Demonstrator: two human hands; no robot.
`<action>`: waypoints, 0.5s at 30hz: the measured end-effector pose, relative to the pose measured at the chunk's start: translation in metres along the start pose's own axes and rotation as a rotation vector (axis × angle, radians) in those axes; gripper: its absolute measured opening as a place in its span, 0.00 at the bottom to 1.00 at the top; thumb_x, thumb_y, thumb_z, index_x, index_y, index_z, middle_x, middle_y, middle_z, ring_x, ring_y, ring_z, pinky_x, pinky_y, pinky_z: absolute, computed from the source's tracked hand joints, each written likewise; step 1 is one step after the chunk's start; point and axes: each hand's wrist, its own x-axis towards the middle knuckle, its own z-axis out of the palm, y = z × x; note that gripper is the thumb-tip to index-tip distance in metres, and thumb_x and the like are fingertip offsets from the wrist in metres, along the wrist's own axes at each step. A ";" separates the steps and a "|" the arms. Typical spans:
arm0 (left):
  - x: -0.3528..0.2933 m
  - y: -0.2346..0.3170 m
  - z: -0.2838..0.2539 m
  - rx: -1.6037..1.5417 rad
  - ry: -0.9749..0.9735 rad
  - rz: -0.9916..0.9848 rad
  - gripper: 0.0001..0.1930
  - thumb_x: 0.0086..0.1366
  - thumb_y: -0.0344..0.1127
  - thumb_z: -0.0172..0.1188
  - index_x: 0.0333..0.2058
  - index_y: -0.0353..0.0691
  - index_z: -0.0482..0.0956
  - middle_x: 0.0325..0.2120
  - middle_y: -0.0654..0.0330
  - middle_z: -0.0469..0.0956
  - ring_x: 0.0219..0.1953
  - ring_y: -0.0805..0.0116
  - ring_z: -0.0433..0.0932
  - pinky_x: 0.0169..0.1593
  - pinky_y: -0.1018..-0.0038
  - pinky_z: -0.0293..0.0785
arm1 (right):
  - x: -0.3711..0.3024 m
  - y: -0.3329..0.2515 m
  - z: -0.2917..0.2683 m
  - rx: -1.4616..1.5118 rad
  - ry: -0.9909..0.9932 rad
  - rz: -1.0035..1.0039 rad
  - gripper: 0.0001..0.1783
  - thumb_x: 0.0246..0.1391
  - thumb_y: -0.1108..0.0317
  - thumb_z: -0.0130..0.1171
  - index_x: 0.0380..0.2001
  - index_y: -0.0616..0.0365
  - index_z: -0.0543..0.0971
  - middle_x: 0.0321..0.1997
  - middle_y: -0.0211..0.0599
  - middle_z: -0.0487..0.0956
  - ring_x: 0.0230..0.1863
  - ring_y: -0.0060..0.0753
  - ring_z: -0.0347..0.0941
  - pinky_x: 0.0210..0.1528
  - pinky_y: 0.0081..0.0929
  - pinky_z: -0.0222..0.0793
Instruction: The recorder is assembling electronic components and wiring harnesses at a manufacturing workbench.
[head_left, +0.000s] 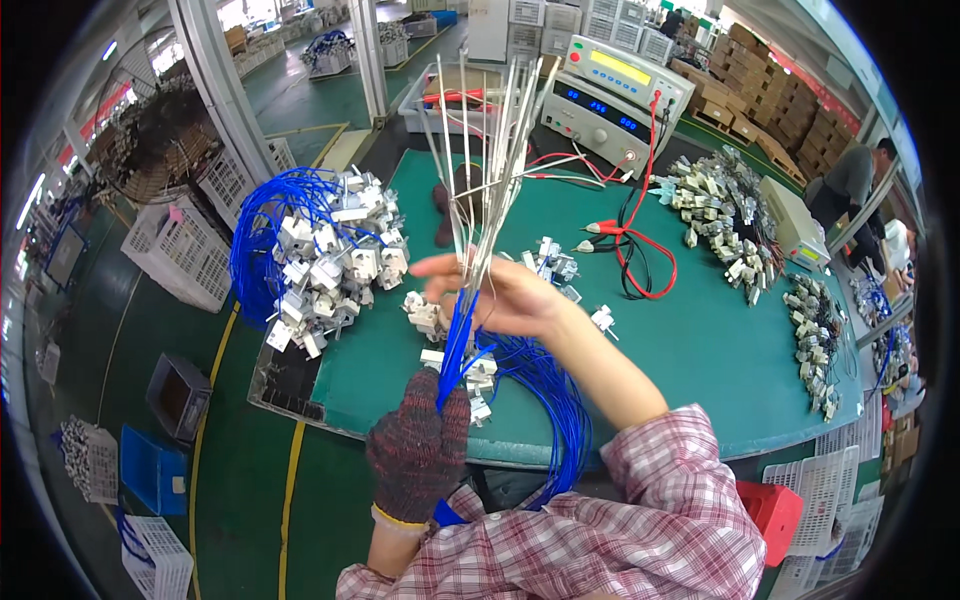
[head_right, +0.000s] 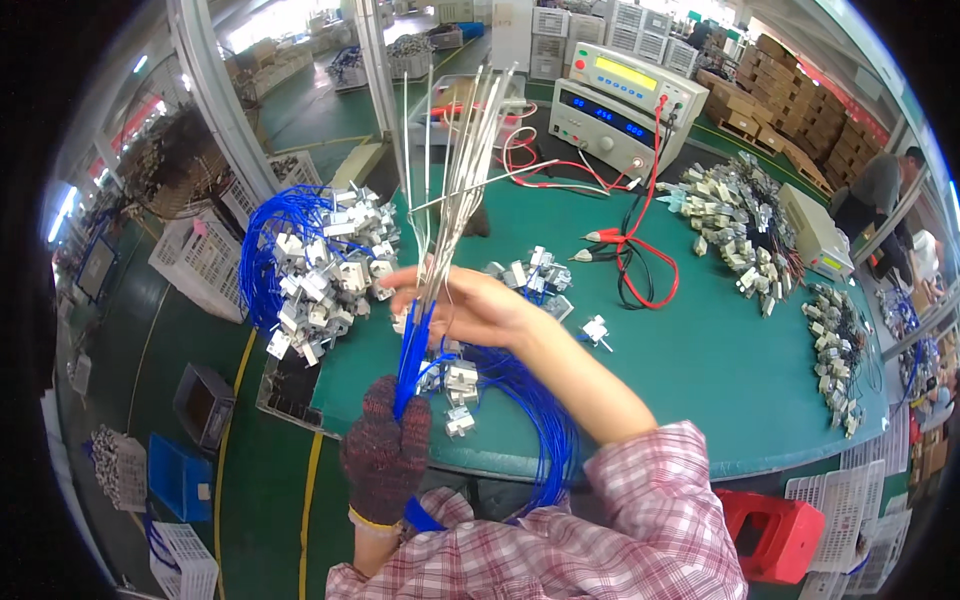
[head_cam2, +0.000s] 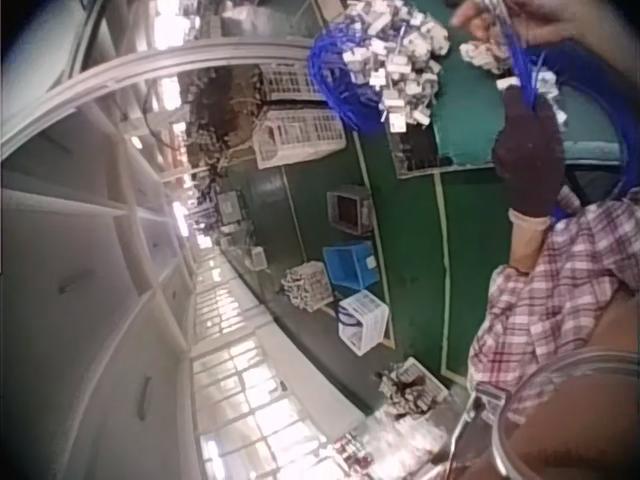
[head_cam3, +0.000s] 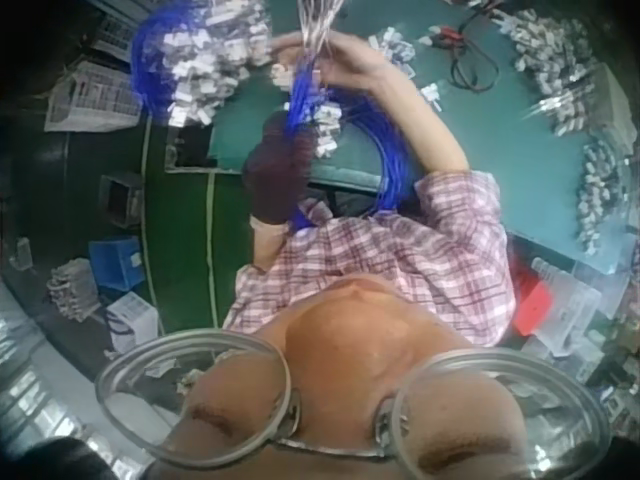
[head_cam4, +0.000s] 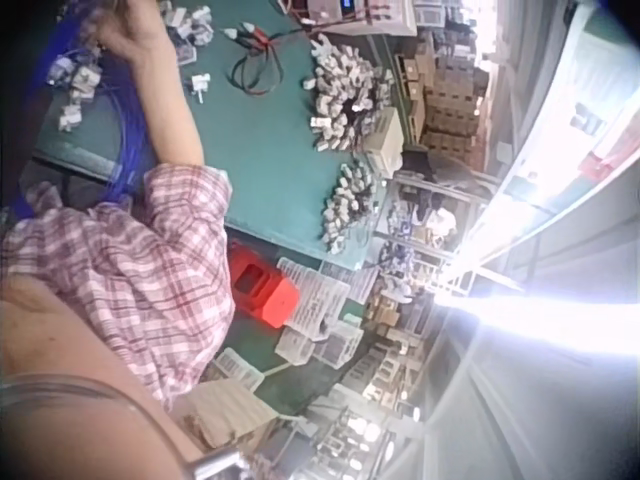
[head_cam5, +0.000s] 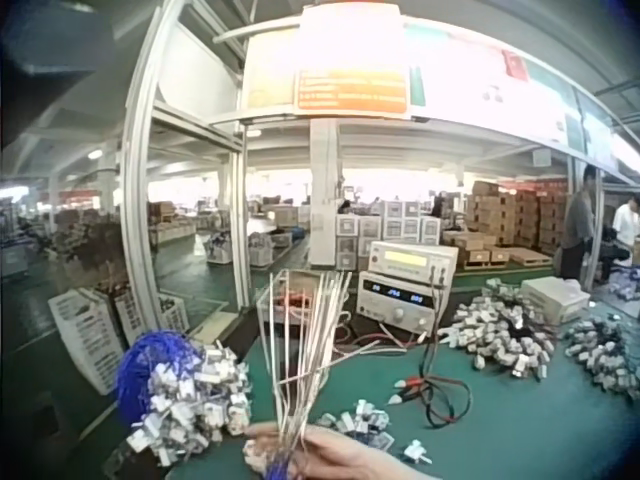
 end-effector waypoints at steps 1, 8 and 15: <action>-0.004 -0.004 -0.011 0.069 0.037 0.057 0.14 0.58 0.37 0.58 0.41 0.39 0.75 0.33 0.50 0.76 0.22 0.56 0.75 0.25 0.64 0.70 | -0.006 -0.003 0.007 -0.062 -0.008 0.074 0.32 0.62 0.47 0.45 0.58 0.63 0.65 0.43 0.35 0.75 0.32 0.23 0.71 0.32 0.22 0.66; -0.002 -0.010 0.004 0.104 -0.022 0.155 0.11 0.54 0.33 0.57 0.38 0.44 0.77 0.42 0.49 0.74 0.21 0.60 0.74 0.21 0.65 0.69 | -0.052 -0.048 0.063 -1.535 0.467 -0.248 0.10 0.57 0.67 0.53 0.39 0.61 0.76 0.34 0.39 0.78 0.34 0.31 0.75 0.34 0.27 0.70; 0.000 0.011 0.003 0.084 -0.019 -0.025 0.16 0.63 0.44 0.54 0.44 0.40 0.72 0.21 0.50 0.76 0.21 0.50 0.75 0.25 0.60 0.69 | -0.005 -0.034 0.088 -2.402 0.230 -0.616 0.09 0.38 0.71 0.57 0.27 0.61 0.77 0.27 0.38 0.76 0.32 0.38 0.67 0.48 0.38 0.64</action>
